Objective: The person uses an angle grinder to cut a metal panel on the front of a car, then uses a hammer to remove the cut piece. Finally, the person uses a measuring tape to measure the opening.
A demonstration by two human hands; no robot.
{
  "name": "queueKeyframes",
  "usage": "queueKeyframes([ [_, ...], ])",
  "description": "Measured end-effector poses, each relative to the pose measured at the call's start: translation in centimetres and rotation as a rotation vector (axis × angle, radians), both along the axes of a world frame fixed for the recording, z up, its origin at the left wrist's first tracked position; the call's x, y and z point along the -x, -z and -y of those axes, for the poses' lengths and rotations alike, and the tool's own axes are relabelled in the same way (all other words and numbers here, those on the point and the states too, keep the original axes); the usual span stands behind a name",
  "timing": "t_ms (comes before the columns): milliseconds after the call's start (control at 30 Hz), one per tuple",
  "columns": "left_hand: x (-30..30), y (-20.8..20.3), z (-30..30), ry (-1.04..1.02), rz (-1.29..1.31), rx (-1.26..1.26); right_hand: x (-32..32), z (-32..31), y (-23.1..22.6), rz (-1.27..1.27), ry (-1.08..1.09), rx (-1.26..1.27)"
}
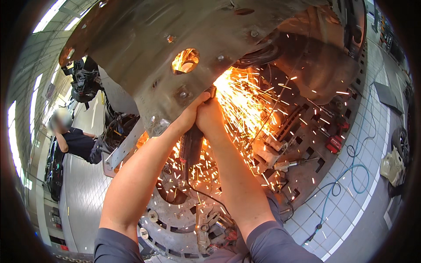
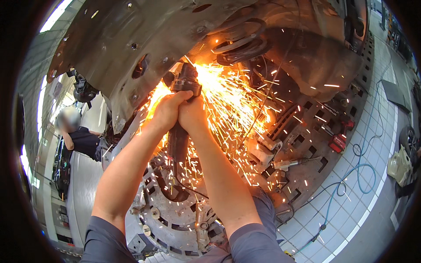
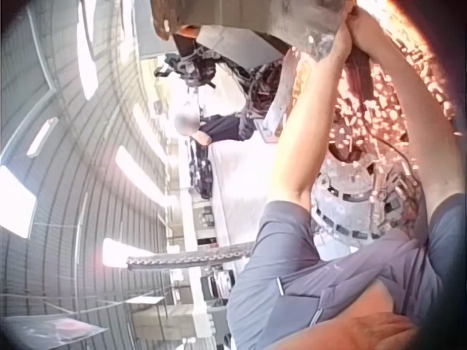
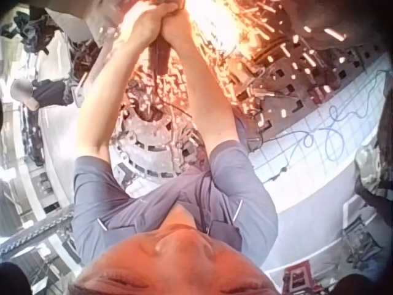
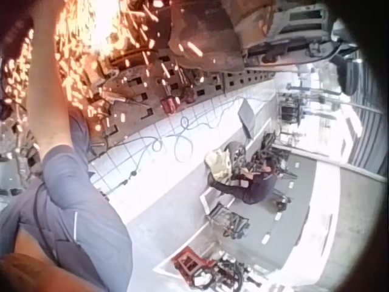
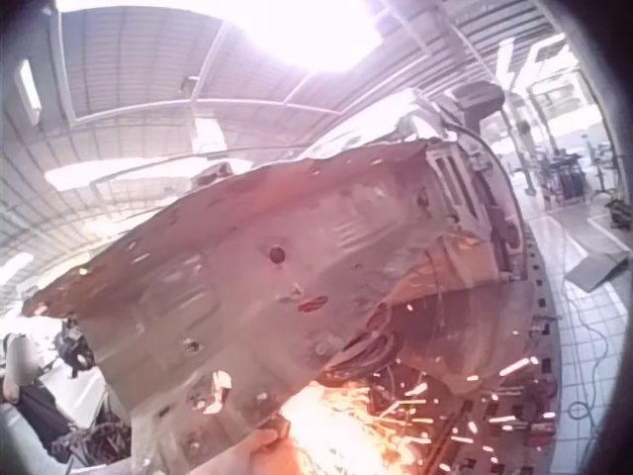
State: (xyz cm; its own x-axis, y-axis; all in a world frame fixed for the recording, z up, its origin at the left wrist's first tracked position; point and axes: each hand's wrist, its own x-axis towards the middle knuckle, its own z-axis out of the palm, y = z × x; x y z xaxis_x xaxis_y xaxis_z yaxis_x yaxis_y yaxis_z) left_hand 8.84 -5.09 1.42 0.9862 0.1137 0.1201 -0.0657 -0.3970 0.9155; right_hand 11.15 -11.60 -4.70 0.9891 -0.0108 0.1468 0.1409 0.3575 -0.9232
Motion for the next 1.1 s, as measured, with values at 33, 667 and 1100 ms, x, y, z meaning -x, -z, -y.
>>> queueKeyframes([
  [33,0.0,0.1,0.1,-0.013,-0.005,-0.035,-0.4,-0.2,0.8,-0.004,0.005,0.004],
  [667,-1.2,1.7,-1.2,0.001,0.036,0.043,0.1,0.5,-0.8,-0.103,-0.053,0.038],
  [1100,0.7,-1.3,1.5,0.062,-0.101,0.067,-0.1,1.1,-0.5,-0.034,-0.089,-0.085],
])
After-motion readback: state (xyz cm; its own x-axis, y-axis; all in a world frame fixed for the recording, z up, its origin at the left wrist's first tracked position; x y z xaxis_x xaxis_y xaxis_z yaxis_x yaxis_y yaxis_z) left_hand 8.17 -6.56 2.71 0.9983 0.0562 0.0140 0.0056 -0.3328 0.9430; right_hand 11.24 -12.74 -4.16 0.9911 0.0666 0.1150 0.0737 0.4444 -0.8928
